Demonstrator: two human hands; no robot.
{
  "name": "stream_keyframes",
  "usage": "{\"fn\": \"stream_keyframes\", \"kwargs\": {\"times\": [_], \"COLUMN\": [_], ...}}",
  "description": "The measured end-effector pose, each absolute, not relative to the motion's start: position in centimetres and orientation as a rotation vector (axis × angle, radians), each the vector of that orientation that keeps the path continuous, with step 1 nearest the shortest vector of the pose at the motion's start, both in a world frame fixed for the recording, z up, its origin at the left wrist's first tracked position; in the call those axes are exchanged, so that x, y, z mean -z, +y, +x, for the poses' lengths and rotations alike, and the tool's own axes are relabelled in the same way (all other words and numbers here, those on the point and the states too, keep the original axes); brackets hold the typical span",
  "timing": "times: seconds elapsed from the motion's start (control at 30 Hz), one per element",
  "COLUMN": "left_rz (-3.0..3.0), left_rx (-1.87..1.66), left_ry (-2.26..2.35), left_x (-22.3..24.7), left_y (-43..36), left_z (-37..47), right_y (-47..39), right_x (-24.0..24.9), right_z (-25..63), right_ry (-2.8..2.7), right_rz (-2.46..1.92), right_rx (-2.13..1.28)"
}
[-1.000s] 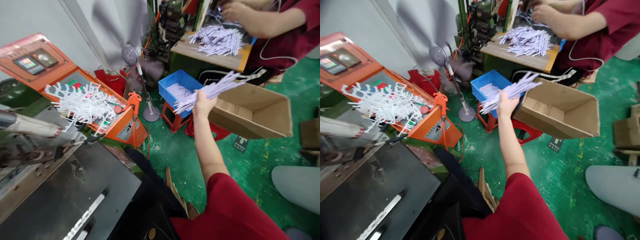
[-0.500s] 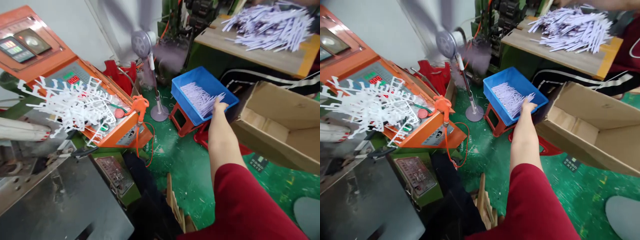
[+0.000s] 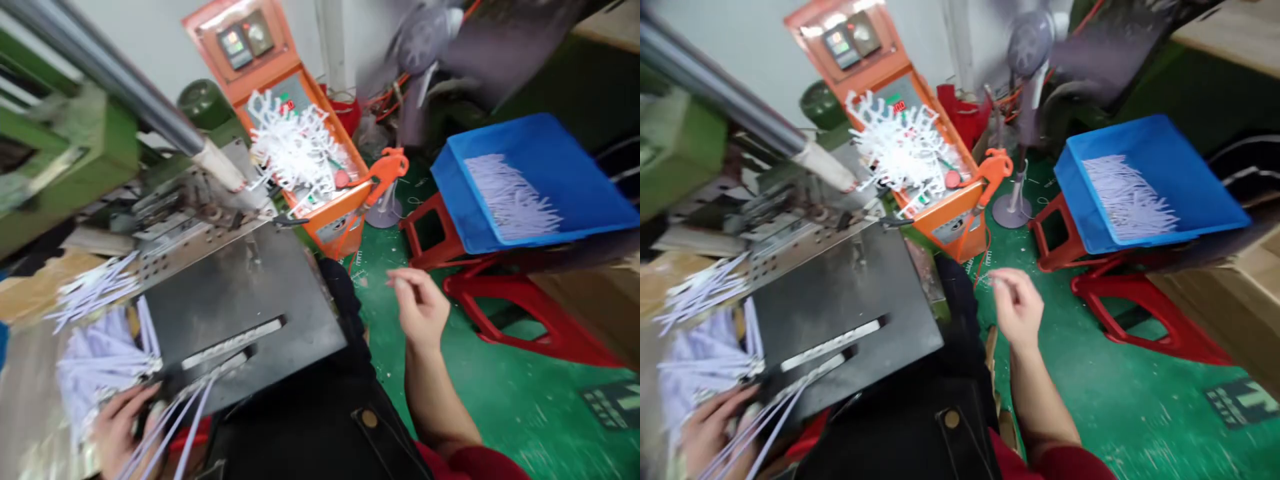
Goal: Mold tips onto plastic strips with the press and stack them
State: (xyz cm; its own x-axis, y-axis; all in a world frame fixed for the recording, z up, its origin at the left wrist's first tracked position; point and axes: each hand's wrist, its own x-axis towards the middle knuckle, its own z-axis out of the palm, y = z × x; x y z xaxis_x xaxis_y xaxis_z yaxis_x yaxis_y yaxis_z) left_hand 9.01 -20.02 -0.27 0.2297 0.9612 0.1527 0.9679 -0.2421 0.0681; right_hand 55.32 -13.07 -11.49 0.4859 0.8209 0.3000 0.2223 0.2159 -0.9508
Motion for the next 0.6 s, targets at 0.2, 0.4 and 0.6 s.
{"fn": "stream_keyframes", "kwargs": {"times": [0.2,0.4,0.6], "left_rz": [-2.558,-2.625,-2.620], "left_rx": [0.508,0.643,0.563], "left_ry": [-1.752,-1.582,-1.404], "left_x": [2.3,1.9,-0.8], "left_y": [-21.0,-20.6,-18.9], "left_z": [7.7,7.1,5.9], "right_y": [-15.2,-14.5,-12.5], "right_x": [2.8,2.8,1.4], "right_z": [43.9,36.3,36.8], "right_ry": [-2.133,-2.509,-2.528], "right_rz": [-0.848,-1.065,-0.933], "right_rx": [-0.648,-0.408,-0.368]}}
